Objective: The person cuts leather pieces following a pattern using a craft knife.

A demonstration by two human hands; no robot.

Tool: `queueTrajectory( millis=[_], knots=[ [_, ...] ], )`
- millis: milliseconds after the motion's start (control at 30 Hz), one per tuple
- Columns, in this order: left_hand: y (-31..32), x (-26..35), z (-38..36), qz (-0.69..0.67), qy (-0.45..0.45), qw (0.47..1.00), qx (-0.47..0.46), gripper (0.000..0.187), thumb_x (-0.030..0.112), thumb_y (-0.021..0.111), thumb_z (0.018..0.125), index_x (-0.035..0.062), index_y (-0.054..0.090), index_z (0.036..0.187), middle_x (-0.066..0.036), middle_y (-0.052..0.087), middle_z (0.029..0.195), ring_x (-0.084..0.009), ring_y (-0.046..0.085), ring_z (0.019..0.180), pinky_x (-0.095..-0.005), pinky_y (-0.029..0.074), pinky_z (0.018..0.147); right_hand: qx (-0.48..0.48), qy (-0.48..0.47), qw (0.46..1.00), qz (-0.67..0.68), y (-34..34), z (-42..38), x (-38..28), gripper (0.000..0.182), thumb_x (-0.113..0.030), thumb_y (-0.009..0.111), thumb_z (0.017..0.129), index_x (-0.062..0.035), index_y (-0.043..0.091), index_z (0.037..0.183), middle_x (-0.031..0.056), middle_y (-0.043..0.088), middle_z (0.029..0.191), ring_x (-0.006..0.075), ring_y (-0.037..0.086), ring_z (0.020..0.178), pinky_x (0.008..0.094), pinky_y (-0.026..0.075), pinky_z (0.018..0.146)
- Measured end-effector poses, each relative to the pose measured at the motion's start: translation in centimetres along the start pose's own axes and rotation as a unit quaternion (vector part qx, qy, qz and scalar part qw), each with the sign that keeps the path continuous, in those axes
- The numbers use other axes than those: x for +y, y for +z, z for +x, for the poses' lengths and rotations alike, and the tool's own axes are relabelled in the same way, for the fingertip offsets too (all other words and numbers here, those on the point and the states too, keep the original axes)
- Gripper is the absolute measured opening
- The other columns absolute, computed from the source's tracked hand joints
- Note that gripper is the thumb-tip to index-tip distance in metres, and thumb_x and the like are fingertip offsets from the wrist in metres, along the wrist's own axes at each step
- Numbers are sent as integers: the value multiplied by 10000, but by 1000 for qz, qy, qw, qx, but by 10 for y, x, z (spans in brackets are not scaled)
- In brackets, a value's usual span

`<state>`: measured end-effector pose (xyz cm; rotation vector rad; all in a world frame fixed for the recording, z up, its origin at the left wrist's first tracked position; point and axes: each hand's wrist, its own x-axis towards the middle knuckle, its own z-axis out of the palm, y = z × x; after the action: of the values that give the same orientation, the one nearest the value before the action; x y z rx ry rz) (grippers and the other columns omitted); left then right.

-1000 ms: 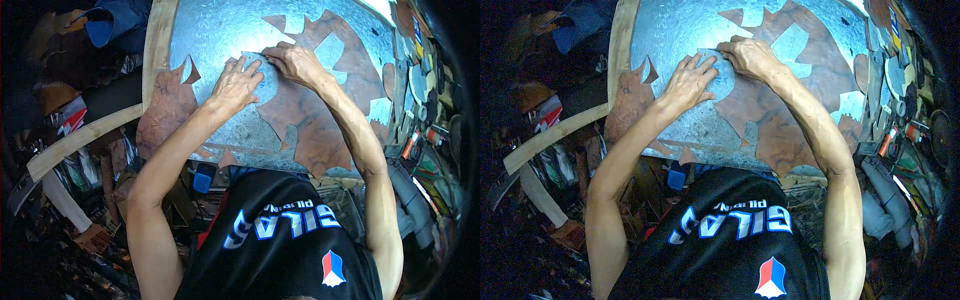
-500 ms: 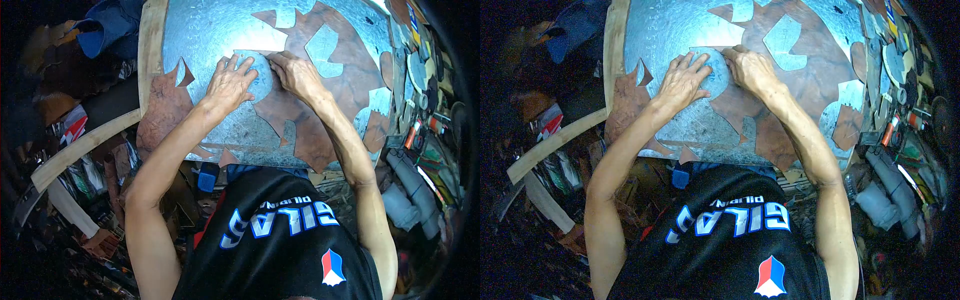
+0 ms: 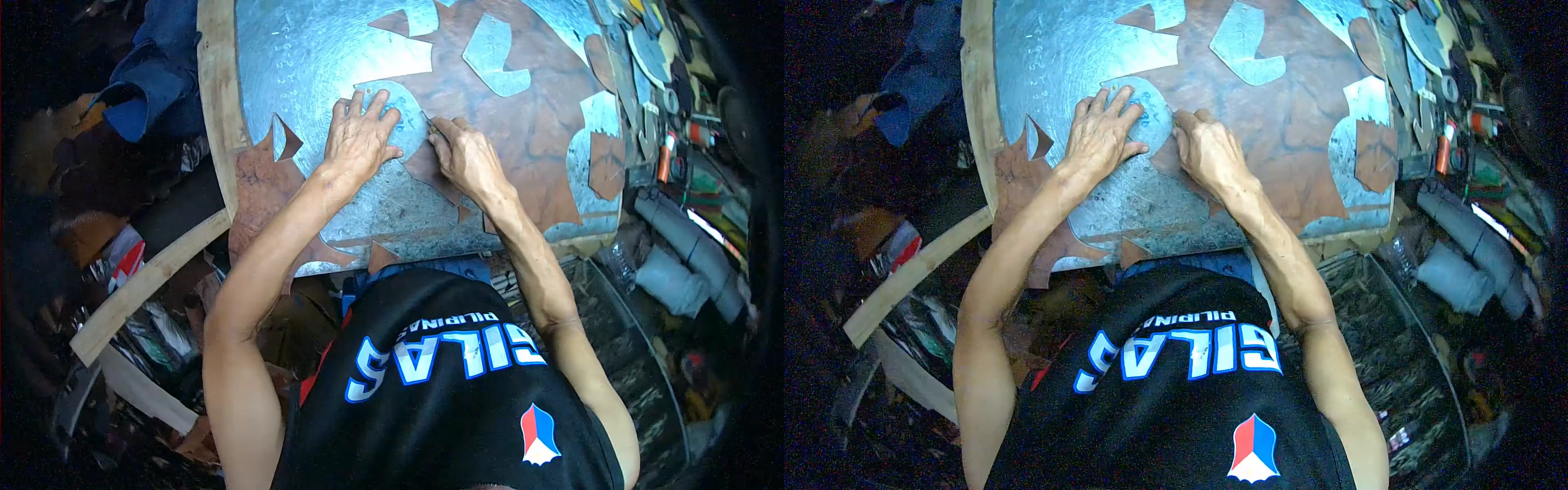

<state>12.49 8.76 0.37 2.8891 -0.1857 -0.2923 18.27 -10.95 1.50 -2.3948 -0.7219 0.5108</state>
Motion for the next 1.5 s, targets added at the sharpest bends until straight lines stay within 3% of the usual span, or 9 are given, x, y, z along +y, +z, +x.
queueTrajectory(
  millis=[433, 867, 967, 1033, 1200, 1333, 1500],
  knots=[
    [-1, -5, 5, 4, 52, 998, -16, 544, 425, 762, 757, 148, 621, 1204, -188, 471, 1406, -441, 457, 1251, -545, 368, 981, 126, 110, 986, 27, 36, -38, -33, 200, -132, 595, 885, 10, 626, 1022, 281, 621, 920, 473, 628, 840, 525, 515, 723],
    [-4, -10, 7, 15, 79, 997, -23, 518, 428, 773, 743, 129, 643, 1146, -184, 517, 1250, -438, 515, 1115, -532, 400, 884, 171, 200, 961, 81, 55, -42, -61, 228, -144, 594, 884, 57, 636, 982, 309, 642, 892, 479, 630, 863, 504, 496, 740],
    [-4, -9, 9, 14, 86, 996, -26, 509, 425, 774, 742, 124, 648, 1133, -183, 520, 1231, -441, 521, 1094, -523, 403, 860, 141, 249, 952, 107, 50, -44, -79, 244, -156, 603, 885, 69, 628, 976, 308, 645, 851, 465, 648, 819, 488, 504, 710],
    [-4, -10, 9, 14, 90, 995, -30, 503, 423, 775, 742, 122, 651, 1126, -181, 522, 1220, -441, 524, 1084, -519, 402, 851, 100, 328, 929, 140, 50, -43, -86, 253, -166, 607, 893, 77, 619, 961, 303, 646, 801, 435, 669, 783, 473, 508, 674],
    [1, -13, 7, 20, 109, 993, 28, 472, 418, 772, 747, 120, 659, 1095, -176, 524, 1195, -432, 531, 1057, -517, 395, 848, 131, 341, 909, 199, 72, -49, -87, 273, -185, 633, 889, 80, 608, 949, 272, 648, 771, 377, 675, 741, 447, 504, 645],
    [1, -13, 7, 26, 113, 993, 36, 465, 424, 768, 749, 119, 662, 1084, -175, 523, 1183, -424, 534, 1049, -514, 395, 843, 137, 361, 892, 237, 83, -51, -93, 268, -203, 657, 879, 50, 589, 936, 184, 627, 721, 272, 632, 670, 400, 485, 611],
    [-1, -13, 8, 22, 103, 994, 8, 452, 426, 770, 747, 126, 667, 1070, -172, 524, 1167, -411, 533, 1041, -504, 397, 836, 109, 386, 884, 240, 85, -50, -96, 256, -210, 664, 875, 22, 562, 912, 151, 606, 706, 230, 601, 664, 388, 474, 604]
  ],
)
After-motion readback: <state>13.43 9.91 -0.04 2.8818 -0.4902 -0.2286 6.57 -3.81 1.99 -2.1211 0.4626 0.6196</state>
